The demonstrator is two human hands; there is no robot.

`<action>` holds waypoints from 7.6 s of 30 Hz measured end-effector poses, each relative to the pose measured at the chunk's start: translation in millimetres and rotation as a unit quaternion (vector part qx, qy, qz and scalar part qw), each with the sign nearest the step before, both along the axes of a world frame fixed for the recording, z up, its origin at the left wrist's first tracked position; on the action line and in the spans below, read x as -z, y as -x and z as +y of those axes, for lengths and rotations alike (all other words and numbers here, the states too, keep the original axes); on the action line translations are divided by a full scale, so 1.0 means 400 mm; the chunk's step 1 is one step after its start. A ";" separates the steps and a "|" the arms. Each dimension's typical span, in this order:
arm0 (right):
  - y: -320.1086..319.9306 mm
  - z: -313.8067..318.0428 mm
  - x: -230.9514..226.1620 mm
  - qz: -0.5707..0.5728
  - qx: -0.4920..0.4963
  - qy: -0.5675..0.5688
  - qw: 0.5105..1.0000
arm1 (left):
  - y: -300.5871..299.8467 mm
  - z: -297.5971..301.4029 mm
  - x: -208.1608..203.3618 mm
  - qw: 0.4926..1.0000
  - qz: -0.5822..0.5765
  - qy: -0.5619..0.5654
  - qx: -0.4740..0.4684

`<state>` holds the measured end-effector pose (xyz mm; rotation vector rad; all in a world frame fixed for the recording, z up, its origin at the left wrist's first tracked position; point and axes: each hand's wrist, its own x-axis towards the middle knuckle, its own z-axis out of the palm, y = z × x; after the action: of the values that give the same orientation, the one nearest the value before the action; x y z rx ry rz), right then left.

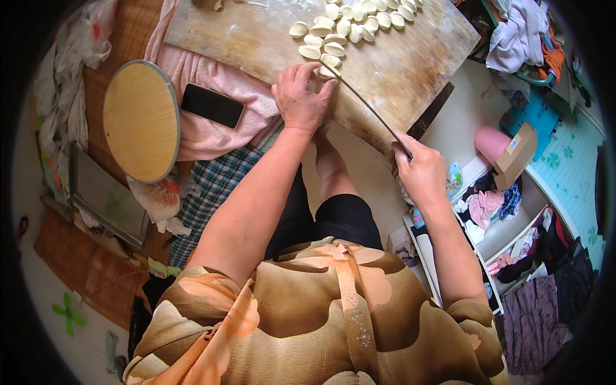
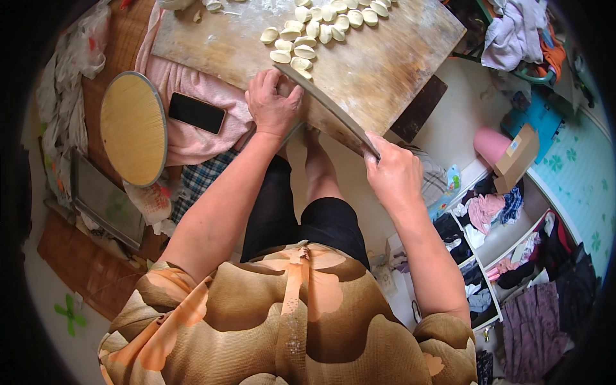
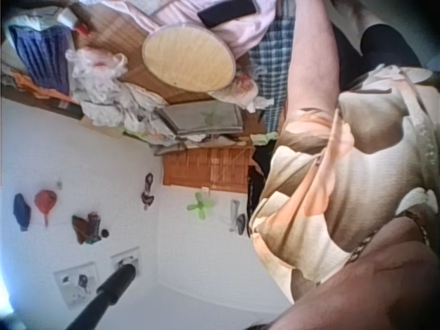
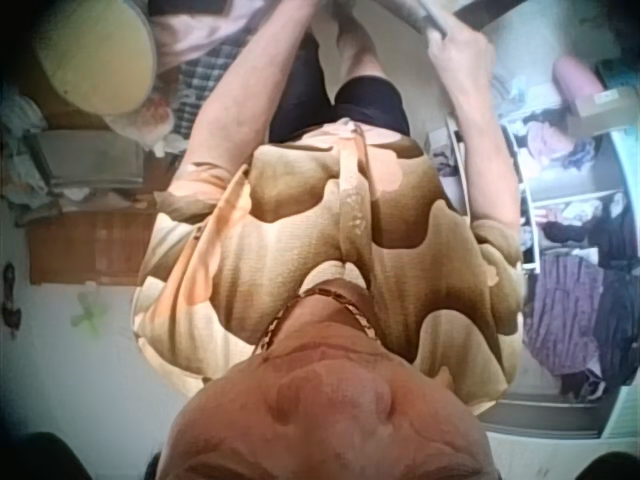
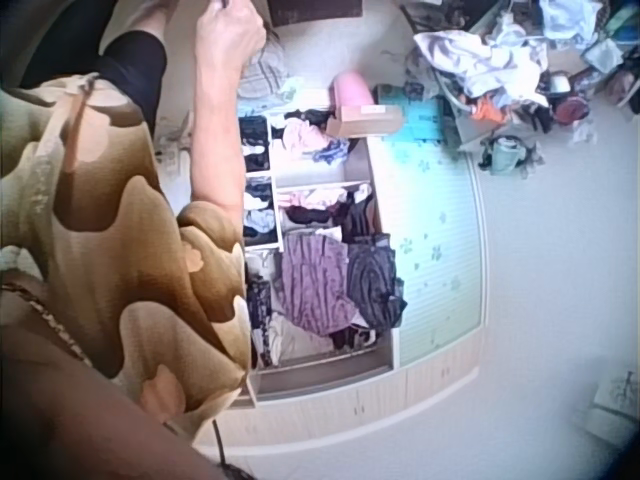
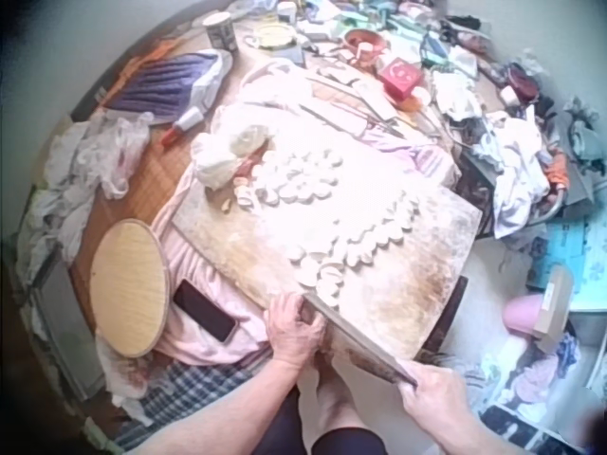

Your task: The person cuts a piece of dough into small pieces with a large knife on a wooden board, then cleans their hands and gathers the dough pieces into a plastic bag.

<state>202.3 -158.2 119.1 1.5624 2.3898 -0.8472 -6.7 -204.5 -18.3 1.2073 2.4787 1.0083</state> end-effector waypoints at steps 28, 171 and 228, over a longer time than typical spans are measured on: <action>0.063 -0.063 0.032 0.033 0.098 0.084 0.991 | 0.046 -0.053 0.022 0.961 -0.269 -0.057 -0.029; 0.293 -0.024 -0.592 0.501 -0.105 -0.233 0.827 | -0.041 0.074 -0.892 0.540 -0.770 -0.242 0.238; -0.210 -0.217 -0.847 0.736 -0.085 -0.148 0.655 | -0.495 -0.022 -1.055 0.403 -0.657 -0.215 0.600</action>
<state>286.2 -244.8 458.0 0.4241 3.6472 -2.4246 191.2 -213.2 403.5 1.0347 -0.1056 1.1648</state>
